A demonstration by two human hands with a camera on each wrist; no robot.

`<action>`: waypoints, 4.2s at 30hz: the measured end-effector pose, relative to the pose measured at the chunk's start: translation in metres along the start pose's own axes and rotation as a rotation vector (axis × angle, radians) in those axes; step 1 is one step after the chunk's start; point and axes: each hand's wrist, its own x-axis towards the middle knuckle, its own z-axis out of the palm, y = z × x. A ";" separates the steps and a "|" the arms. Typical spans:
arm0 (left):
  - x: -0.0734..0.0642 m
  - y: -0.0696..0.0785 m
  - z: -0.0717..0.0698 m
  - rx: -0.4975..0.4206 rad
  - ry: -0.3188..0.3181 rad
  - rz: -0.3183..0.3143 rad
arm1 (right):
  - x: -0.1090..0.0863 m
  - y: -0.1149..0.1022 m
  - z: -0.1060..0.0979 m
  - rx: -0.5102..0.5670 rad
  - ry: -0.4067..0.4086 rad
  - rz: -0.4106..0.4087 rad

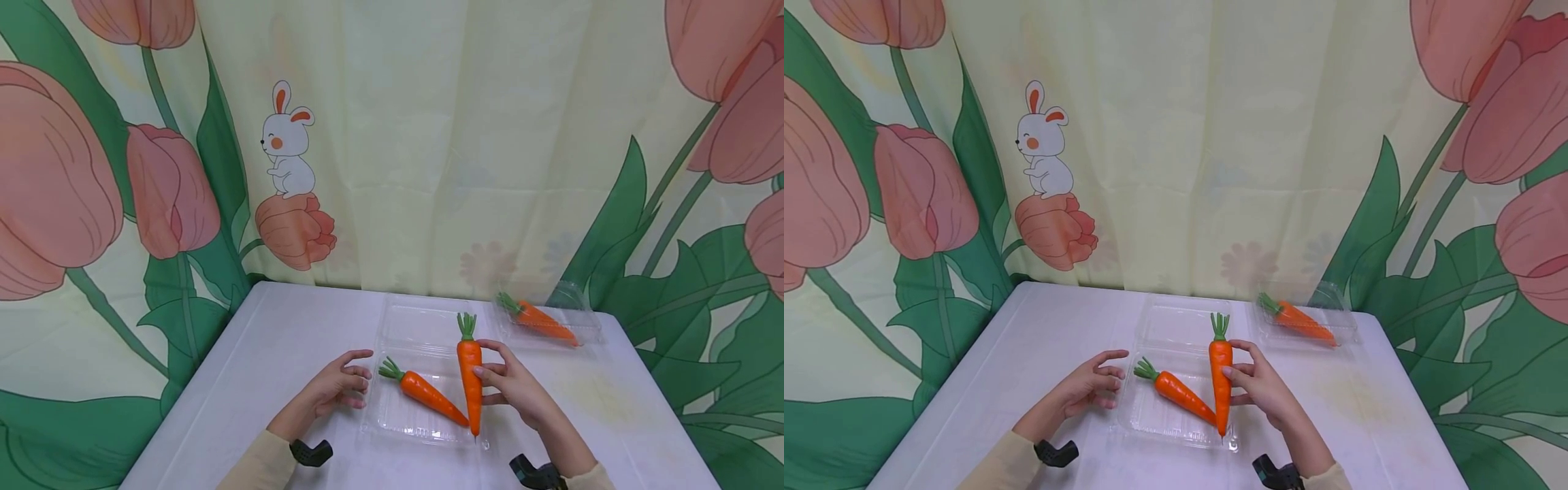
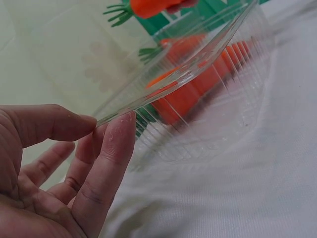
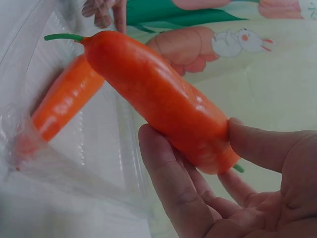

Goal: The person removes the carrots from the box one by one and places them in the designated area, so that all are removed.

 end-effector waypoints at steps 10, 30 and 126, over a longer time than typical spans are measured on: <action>0.000 0.000 -0.001 0.015 -0.007 0.005 | -0.002 0.012 -0.009 0.002 0.021 0.019; -0.001 0.000 -0.001 0.005 -0.021 0.004 | -0.006 0.040 -0.036 0.001 0.061 0.087; 0.000 0.000 0.001 0.018 -0.013 -0.008 | 0.014 0.071 -0.036 -0.330 0.303 0.131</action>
